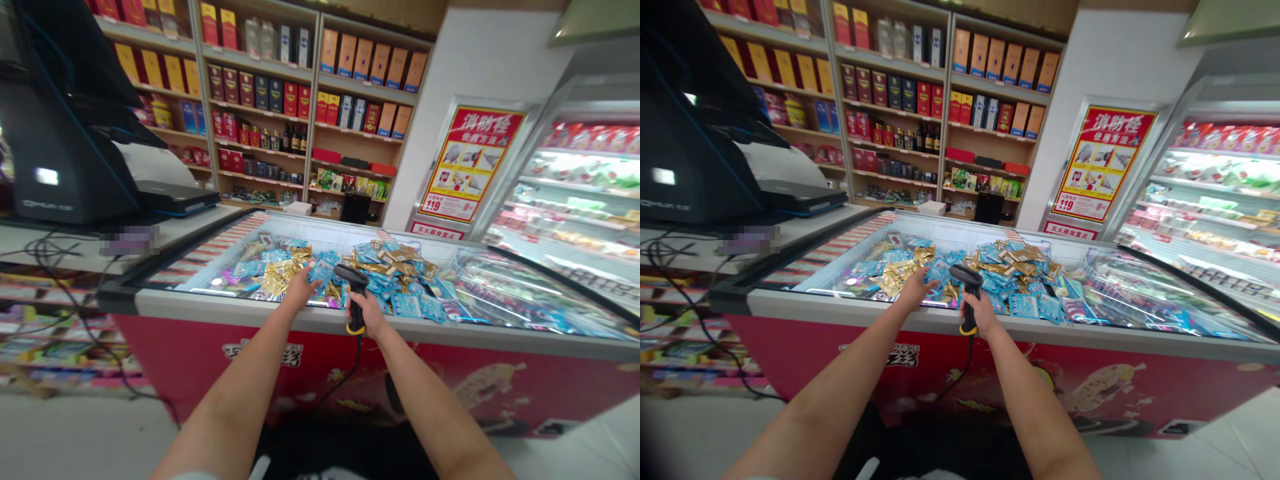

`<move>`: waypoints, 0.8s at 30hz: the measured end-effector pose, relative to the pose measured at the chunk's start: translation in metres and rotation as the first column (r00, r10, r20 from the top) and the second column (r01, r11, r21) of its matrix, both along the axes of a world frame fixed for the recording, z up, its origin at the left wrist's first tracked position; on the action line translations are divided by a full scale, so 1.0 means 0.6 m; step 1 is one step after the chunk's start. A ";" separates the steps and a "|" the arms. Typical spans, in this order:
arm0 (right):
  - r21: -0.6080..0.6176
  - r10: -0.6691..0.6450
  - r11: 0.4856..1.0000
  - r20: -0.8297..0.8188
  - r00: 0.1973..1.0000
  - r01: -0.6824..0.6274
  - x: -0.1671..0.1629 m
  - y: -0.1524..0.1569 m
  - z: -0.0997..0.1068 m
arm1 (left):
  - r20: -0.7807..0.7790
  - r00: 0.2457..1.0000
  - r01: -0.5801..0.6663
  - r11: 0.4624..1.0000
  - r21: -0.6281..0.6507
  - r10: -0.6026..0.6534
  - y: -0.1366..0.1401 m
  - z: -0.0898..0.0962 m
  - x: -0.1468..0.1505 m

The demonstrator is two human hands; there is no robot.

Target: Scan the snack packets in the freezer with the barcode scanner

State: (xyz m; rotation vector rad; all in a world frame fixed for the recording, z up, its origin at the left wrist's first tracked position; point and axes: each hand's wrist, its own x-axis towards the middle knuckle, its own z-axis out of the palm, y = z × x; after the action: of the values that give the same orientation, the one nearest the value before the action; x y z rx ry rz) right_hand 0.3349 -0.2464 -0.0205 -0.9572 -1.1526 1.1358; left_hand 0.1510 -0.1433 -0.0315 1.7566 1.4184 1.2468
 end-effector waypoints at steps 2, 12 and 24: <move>0.012 -0.082 0.996 -0.092 0.992 0.083 0.010 0.004 -0.002 | 0.033 0.999 -0.041 0.999 0.001 0.041 -0.006 0.008 -0.002; -0.042 -0.169 0.985 -0.419 0.892 0.167 0.037 0.034 -0.013 | -0.107 0.971 -0.193 0.968 0.162 0.212 -0.018 0.065 0.059; -0.016 -0.180 0.982 -0.331 0.926 0.186 0.031 0.030 -0.015 | -0.409 0.816 -0.364 0.913 0.185 0.408 -0.002 0.055 0.165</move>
State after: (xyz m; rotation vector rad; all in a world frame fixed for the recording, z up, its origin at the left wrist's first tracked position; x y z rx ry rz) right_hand 0.3533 -0.2282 -0.0294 -0.8053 -0.7818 1.0845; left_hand 0.2501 -0.1446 0.0017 1.9677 2.0966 1.1694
